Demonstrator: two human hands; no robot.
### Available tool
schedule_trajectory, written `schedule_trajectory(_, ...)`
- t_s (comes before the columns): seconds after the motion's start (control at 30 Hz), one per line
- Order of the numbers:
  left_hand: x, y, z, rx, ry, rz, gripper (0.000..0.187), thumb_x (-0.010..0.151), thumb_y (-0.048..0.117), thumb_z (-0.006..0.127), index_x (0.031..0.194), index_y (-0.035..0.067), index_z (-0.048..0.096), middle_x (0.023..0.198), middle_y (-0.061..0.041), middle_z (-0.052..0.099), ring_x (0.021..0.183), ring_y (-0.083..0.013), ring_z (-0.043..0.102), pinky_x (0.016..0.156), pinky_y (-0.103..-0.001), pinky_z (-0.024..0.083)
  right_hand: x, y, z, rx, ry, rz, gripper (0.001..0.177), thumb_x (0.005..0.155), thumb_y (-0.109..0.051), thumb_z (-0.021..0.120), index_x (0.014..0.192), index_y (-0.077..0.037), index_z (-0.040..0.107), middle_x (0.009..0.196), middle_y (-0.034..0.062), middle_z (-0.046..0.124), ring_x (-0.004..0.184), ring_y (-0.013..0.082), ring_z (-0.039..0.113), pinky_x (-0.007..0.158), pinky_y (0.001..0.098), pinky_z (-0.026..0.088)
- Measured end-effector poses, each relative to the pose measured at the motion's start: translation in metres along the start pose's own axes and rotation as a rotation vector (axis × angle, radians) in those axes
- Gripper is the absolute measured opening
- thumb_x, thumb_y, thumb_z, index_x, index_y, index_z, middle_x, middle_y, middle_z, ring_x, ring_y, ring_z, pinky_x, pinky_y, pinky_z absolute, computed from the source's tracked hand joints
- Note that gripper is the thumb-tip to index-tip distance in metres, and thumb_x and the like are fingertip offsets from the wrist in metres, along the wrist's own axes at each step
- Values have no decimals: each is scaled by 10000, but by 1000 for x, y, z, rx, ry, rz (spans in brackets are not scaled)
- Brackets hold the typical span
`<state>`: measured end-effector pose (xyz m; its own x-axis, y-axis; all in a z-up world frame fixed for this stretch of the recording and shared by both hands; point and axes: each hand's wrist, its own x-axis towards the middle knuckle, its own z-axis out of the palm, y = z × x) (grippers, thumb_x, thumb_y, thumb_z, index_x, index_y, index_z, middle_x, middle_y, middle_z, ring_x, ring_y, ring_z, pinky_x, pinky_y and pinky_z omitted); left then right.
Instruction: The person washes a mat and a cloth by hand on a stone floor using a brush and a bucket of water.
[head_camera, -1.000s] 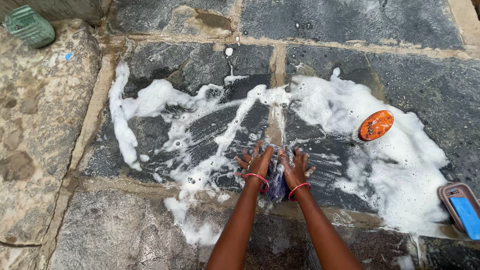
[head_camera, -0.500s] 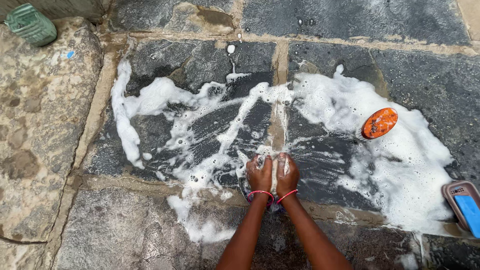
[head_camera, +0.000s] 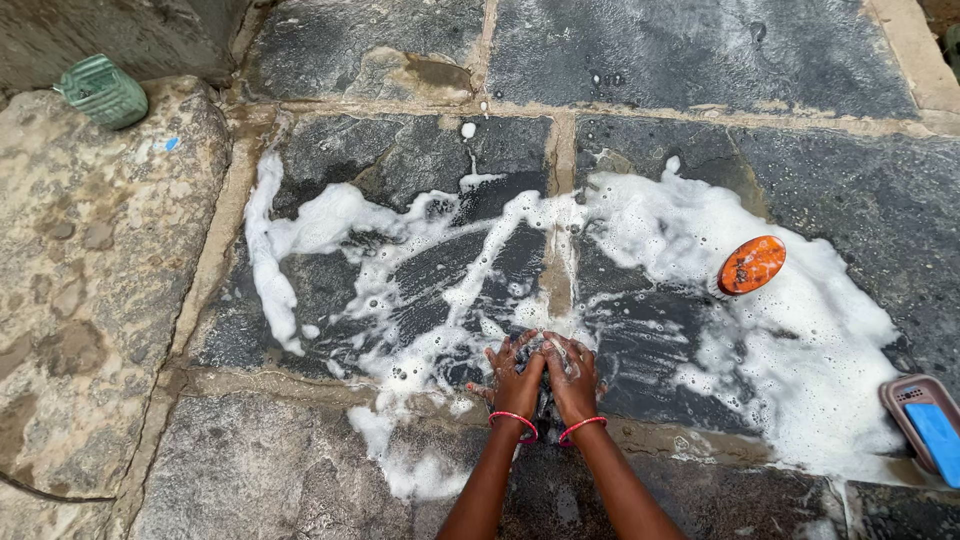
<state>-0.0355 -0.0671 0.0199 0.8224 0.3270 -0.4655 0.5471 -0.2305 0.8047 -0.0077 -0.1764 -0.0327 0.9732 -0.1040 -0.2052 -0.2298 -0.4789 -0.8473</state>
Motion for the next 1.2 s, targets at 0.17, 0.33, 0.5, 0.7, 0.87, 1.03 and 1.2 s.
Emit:
schedule_trajectory(0.17, -5, -39, 15, 48, 250, 360, 429, 932, 370, 605, 1341, 271, 682, 1545, -59, 542, 1494, -264, 464, 1299, -513, 70, -43, -16, 2, -78, 277, -275, 332, 984, -371, 608, 1191, -162, 761, 1448, 102, 586, 1349, 322, 535, 1138, 482, 364)
schedule_trajectory(0.33, -2, -47, 29, -22, 445, 453, 544, 871, 268, 615, 1386, 103, 552, 1397, -98, 625, 1340, -316, 533, 1190, -547, 235, -39, -21, -2, -42, 332, -367, 304, 972, -288, 628, 1139, -61, 742, 1287, 117, 680, 1160, 348, 635, 1006, 451, 463)
schedule_trajectory(0.5, 26, -60, 52, 29, 484, 242, 454, 942, 328, 585, 1321, 80, 613, 1391, -131, 632, 1356, -326, 537, 1230, -567, 207, -8, 1, 10, -58, 371, -334, 304, 980, -268, 627, 1104, -7, 725, 1121, 148, 705, 1048, 367, 670, 941, 448, 501)
schedule_trajectory(0.7, 67, -78, 75, 40, 626, 164, 555, 955, 409, 555, 1330, 4, 608, 1461, -180, 573, 1408, -385, 443, 1201, -611, 138, 25, 27, 27, -79, 357, -189, 451, 1042, -344, 568, 1182, 75, 659, 1168, 268, 677, 1117, 442, 630, 994, 480, 479)
schedule_trajectory(0.87, 67, -59, 67, 38, 601, 79, 609, 993, 469, 495, 1362, -5, 595, 1456, -194, 587, 1408, -375, 476, 1243, -606, 131, 45, 51, 41, -169, 397, -179, 593, 1057, -426, 548, 1258, 128, 620, 1346, 326, 618, 1238, 469, 584, 1089, 476, 441)
schedule_trajectory(1.03, 56, -37, 53, 31, 539, -5, 696, 968, 538, 453, 1411, 12, 560, 1440, -225, 566, 1357, -377, 510, 1237, -603, 120, 40, 18, 19, -69, 198, 5, 676, 973, -536, 585, 1291, 58, 646, 1334, 267, 660, 1275, 409, 606, 1114, 434, 447)
schedule_trajectory(1.2, 67, -37, 35, -94, 412, -113, 711, 954, 584, 478, 1343, 3, 610, 1350, -238, 603, 1270, -391, 542, 1138, -573, 255, 27, -16, -28, 455, -164, 265, 860, 899, -698, 543, 1516, -104, 467, 1515, 182, 523, 1431, 341, 446, 1160, 485, 318)
